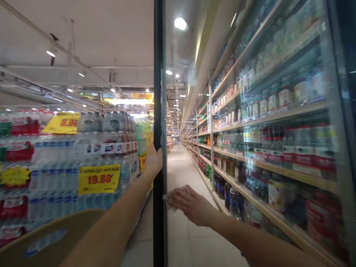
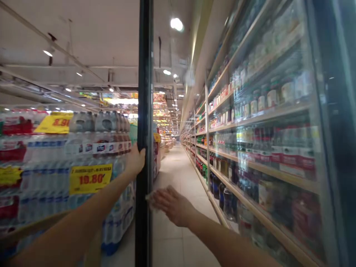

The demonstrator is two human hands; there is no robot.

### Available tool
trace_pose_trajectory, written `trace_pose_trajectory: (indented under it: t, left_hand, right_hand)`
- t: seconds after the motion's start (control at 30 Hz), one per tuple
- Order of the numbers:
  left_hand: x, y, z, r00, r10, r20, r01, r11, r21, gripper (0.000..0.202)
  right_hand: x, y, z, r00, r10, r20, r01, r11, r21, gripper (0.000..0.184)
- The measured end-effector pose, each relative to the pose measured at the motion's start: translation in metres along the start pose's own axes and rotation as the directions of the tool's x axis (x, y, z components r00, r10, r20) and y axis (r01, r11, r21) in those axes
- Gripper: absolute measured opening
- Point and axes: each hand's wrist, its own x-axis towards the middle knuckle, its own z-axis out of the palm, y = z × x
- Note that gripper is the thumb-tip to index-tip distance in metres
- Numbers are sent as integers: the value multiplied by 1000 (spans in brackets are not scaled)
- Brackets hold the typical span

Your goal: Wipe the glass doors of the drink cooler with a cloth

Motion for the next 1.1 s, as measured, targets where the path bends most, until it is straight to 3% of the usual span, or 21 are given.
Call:
trace_pose_trajectory:
  t: [0.03, 0.1, 0.17, 0.23, 0.27, 0.3, 0.37, 0.4, 0.43, 0.47, 0.5, 0.57, 0.6, 0.63, 0.73, 0.8, 0.87, 0.97, 1.0, 1.07, 1.1]
  left_hand:
    - [2, 0, 2, 1000, -9, 11, 9, 1000, 7, 42]
    - [5, -1, 6, 999, -29, 22, 28, 999, 21, 41]
    - [7, -2, 8, 999, -43, 13, 42, 999, 30, 40]
    - [8, -2, 6, 999, -45, -9, 45, 998, 33, 40]
    - [7, 0, 3, 999, -40, -25, 40, 999, 31, 41]
    - [5, 1, -1, 998, -30, -46, 31, 999, 30, 42]
    - [-5, 6, -7, 993, -6, -115, 9, 1000, 30, 48]
    - [-13, 8, -8, 986, 33, -162, -27, 999, 37, 51]
    - [-23, 10, -8, 972, 118, -205, -108, 992, 57, 54]
    - [-34, 12, -6, 942, 252, -222, -237, 967, 91, 55]
    - [-46, 13, -2, 886, 413, -209, -393, 910, 131, 54]
    - [-70, 15, 7, 736, 660, -147, -634, 749, 190, 51]
    - [-80, 16, 11, 690, 713, -126, -684, 699, 209, 51]
    - [-88, 17, 13, 681, 721, -124, -689, 689, 224, 52]
    - [-101, 19, 8, 687, 707, -166, -660, 704, 263, 58]
    - [-104, 22, -1, 676, 718, -166, -671, 692, 266, 60]
    - [-105, 25, -10, 676, 717, -171, -673, 695, 252, 60]
    - [-108, 29, -19, 689, 701, -182, -666, 712, 222, 58]
    - [-109, 30, -21, 691, 698, -187, -664, 716, 217, 57]
    - [-110, 31, -24, 684, 700, -203, -665, 714, 222, 58]
    - [-111, 31, -26, 674, 708, -208, -669, 706, 233, 59]
  right_hand:
    - [-12, 6, -3, 1000, -5, 17, 5, 1000, -4, 50]
    - [-24, 44, -25, 986, 169, -15, -169, 983, -68, 50]
    - [-28, 92, -54, 846, 508, -164, -530, 834, -149, 51]
    - [-36, 115, -73, 708, 650, -276, -702, 690, -175, 52]
    - [-44, 114, -75, 720, 632, -286, -690, 699, -191, 53]
    - [-55, 106, -74, 789, 558, -257, -609, 763, -215, 53]
    - [-80, 83, -69, 968, 229, -103, -247, 940, -235, 53]
    - [-92, 77, -69, 994, 103, -48, -111, 966, -231, 52]
    - [-101, 77, -72, 996, 78, -33, -84, 967, -241, 52]
    - [-107, 82, -79, 987, 152, -60, -163, 949, -269, 52]
    - [-110, 92, -88, 944, 303, -129, -329, 895, -301, 52]
    - [-106, 110, -107, 744, 597, -299, -668, 680, -303, 53]
    - [-101, 113, -112, 672, 655, -345, -740, 611, -282, 53]
    - [-96, 109, -114, 664, 661, -350, -747, 610, -265, 54]
    - [-98, 72, -102, 861, 447, -245, -497, 840, -215, 55]
    - [-118, 62, -97, 916, 343, -211, -381, 906, -185, 53]
    - [-149, 83, -107, 812, 478, -334, -550, 819, -165, 50]
    - [-189, 138, -139, 411, 687, -599, -871, 491, -34, 52]
    - [-193, 148, -146, 313, 701, -641, -910, 414, 9, 53]
    - [-185, 145, -147, 296, 700, -650, -917, 400, 13, 53]
    - [-175, 133, -142, 361, 691, -626, -893, 450, -17, 51]
